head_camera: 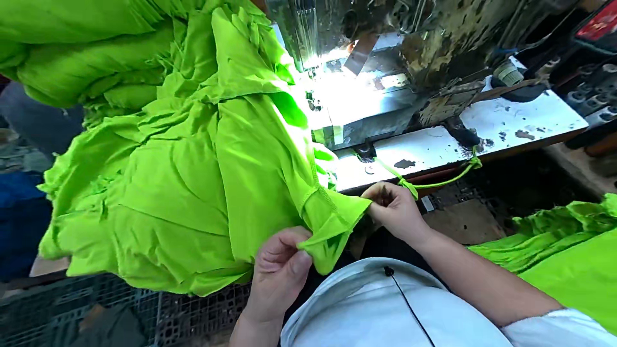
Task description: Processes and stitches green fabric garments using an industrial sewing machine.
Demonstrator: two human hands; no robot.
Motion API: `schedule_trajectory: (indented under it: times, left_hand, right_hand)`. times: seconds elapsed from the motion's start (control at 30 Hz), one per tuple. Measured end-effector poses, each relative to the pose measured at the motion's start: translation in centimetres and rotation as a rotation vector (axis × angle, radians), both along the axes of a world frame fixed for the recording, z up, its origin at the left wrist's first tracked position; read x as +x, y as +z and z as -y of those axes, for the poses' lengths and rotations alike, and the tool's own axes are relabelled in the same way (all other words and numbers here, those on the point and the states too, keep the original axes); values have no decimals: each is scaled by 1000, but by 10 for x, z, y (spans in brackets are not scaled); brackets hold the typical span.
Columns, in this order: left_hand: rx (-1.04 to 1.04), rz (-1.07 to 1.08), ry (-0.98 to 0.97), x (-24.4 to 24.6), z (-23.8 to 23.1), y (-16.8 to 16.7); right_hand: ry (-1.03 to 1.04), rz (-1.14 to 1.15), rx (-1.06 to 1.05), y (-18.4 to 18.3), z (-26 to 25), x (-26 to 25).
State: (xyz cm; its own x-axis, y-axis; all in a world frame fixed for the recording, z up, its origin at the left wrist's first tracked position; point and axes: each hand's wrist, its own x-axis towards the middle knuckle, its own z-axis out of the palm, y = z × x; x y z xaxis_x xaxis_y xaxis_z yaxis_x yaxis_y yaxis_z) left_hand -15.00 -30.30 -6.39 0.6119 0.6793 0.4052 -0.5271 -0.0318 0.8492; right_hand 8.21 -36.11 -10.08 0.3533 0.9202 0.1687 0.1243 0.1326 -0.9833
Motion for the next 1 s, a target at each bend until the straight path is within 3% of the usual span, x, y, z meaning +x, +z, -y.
schedule_trajectory:
  times: [0.1,0.17,0.27,0.33,0.5,0.67,0.83,0.93,1.0]
  left_hand:
    - [392,-235,255,1,-9,7]
    - [265,-248,384,3,-13,14]
    - [-133,-84,342,-1,-16,27]
    - [-203,3,287,-7,-15,30]
    - [52,-87,147,-19,-11,30]
    - [324,-309,430,-17,-2,35]
    - [618,-363,656,-17,-1,27]
    - [661,-340,723,-14,-2,20]
    - [551,-301,710,-9,-3,16]
  right_hand:
    - [157,-608,79,24,-10,-6]
    - [383,-825,76,35,-14,-2]
    - [663,-939,74,40,-16,9]
    - [696,-848,113,44,-12,14]
    - [594,-592,195,59,0,14]
    - [472,-44,338,72,8,13]
    - [214,476,459,79,19,3]
    - [140,643,514,80,18,-3]
    - [124,781,527,86,11,-9]
